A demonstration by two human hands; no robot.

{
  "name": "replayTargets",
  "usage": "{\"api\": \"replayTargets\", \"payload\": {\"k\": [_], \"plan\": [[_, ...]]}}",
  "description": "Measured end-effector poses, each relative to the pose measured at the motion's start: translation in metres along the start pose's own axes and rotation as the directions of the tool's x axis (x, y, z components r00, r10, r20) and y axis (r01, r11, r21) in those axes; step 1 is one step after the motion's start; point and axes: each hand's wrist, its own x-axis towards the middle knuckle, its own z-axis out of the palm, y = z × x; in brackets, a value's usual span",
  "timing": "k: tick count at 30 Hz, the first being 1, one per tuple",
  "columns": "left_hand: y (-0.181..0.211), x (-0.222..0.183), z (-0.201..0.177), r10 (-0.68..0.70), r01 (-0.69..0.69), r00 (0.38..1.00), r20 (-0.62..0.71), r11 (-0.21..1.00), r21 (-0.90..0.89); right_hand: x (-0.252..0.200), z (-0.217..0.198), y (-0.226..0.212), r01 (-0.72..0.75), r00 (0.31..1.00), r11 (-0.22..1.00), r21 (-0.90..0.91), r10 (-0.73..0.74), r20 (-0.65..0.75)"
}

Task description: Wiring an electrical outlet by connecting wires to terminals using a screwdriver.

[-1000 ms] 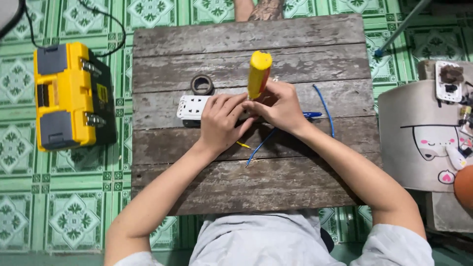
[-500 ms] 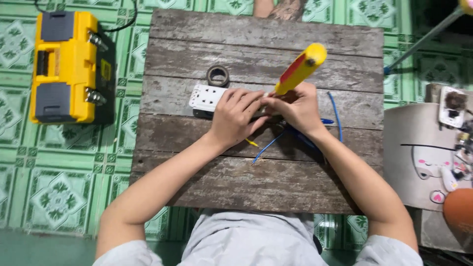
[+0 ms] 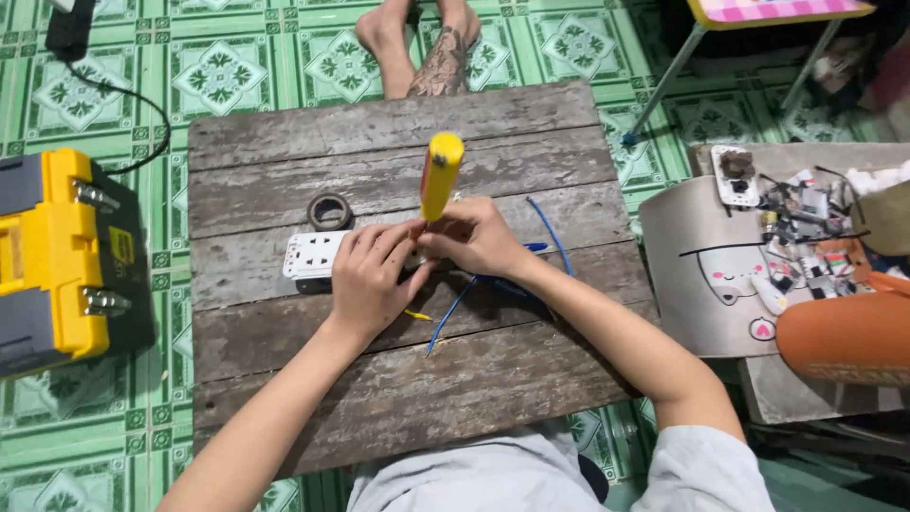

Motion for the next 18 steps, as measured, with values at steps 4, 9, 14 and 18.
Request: {"api": "replayTargets", "payload": {"k": [4,9,14,18], "plan": [[-0.005,-0.01,0.009,-0.022,0.022,1.0,-0.006,0.999,-0.031,0.005,-0.006,0.002,0.024,0.997,1.0,0.009,-0.024,0.076],[-0.005,-0.01,0.004,-0.039,0.038,0.999,-0.025,0.998,-0.058,0.003,0.004,0.005,-0.002,0.999,1.0,-0.02,0.003,0.046],[-0.009,-0.014,0.01,-0.032,0.031,0.999,-0.036,0.999,-0.026,-0.002,0.004,0.006,-0.099,0.995,0.995,0.029,0.099,0.001],[-0.01,-0.016,0.01,-0.031,0.031,0.999,-0.02,1.0,0.0,-0.003,0.003,0.009,-0.076,0.997,0.997,-0.008,0.076,-0.008]]}}
